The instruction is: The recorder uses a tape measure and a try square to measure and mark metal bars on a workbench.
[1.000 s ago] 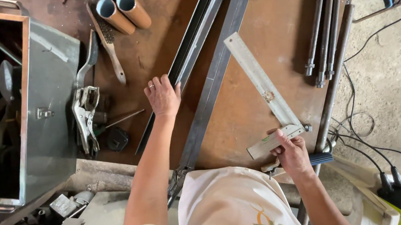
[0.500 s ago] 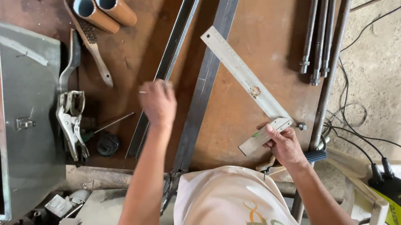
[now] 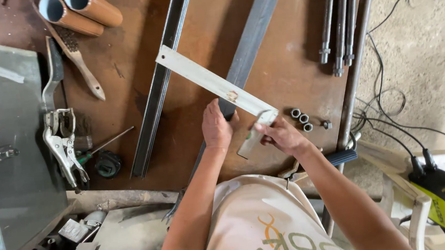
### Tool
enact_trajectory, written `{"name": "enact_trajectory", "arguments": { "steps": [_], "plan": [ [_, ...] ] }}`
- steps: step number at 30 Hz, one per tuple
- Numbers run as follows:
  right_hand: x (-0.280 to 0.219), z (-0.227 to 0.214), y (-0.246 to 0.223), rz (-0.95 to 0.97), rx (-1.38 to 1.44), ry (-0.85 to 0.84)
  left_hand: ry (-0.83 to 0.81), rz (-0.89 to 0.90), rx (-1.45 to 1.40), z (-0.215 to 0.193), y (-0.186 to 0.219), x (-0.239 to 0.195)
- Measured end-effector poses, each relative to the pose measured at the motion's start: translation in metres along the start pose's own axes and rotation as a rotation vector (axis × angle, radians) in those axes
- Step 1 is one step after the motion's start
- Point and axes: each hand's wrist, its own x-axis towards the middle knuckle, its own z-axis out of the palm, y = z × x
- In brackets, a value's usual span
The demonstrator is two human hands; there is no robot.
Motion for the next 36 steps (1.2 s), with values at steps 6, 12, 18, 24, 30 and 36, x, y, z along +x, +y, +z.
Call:
{"name": "enact_trajectory", "arguments": {
  "steps": [6, 12, 18, 24, 30, 36],
  "plan": [
    [0.029, 0.011, 0.005, 0.217, 0.085, 0.005, -0.162, -0.360, -0.582, -0.035, 0.015, 0.024],
    [0.038, 0.025, -0.006, 0.267, 0.022, 0.034, -0.171, -0.654, -0.939, -0.017, -0.001, 0.034],
    [0.040, 0.026, 0.012, 0.283, -0.047, 0.241, -0.112, -0.707, -0.963, -0.007, -0.009, 0.030],
    [0.055, 0.028, 0.013, 0.231, -0.074, 0.240, -0.121, -0.771, -0.957, -0.015, -0.002, 0.035],
    [0.046, 0.039, 0.005, 0.183, -0.029, 0.260, -0.130, -0.810, -0.885, -0.027, 0.012, 0.043],
    [0.050, 0.031, 0.014, 0.174, -0.036, 0.250, -0.101, -0.771, -0.897, -0.020, 0.006, 0.038]
  ]
}}
